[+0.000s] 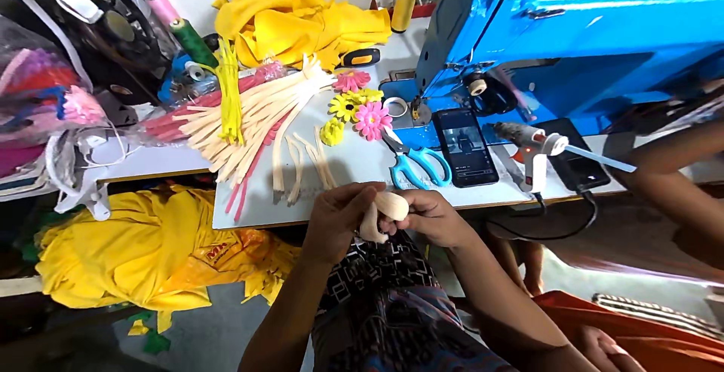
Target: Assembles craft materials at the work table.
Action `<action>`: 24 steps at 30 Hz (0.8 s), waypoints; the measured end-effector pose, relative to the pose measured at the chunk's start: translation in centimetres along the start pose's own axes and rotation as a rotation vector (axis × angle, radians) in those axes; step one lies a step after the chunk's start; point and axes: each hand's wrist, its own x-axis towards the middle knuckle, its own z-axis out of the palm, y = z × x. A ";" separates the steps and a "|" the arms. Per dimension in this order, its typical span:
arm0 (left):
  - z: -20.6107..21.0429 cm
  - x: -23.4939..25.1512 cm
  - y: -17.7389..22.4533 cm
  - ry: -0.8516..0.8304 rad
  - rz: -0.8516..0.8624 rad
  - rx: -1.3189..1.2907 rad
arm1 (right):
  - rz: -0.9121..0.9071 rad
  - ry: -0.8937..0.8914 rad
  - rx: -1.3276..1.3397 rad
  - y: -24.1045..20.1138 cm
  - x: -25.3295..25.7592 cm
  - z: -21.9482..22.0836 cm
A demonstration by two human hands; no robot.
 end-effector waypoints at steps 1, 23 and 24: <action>0.1 0.1 -0.4 0.077 0.055 0.072 | 0.030 0.063 -0.037 0.0 0.0 0.1; -6.5 4.0 2.9 0.477 0.239 1.338 | 0.178 0.237 -1.381 0.7 6.6 -2.4; -7.1 3.3 3.4 0.523 0.216 1.350 | 0.153 0.207 -1.352 0.8 6.3 -1.9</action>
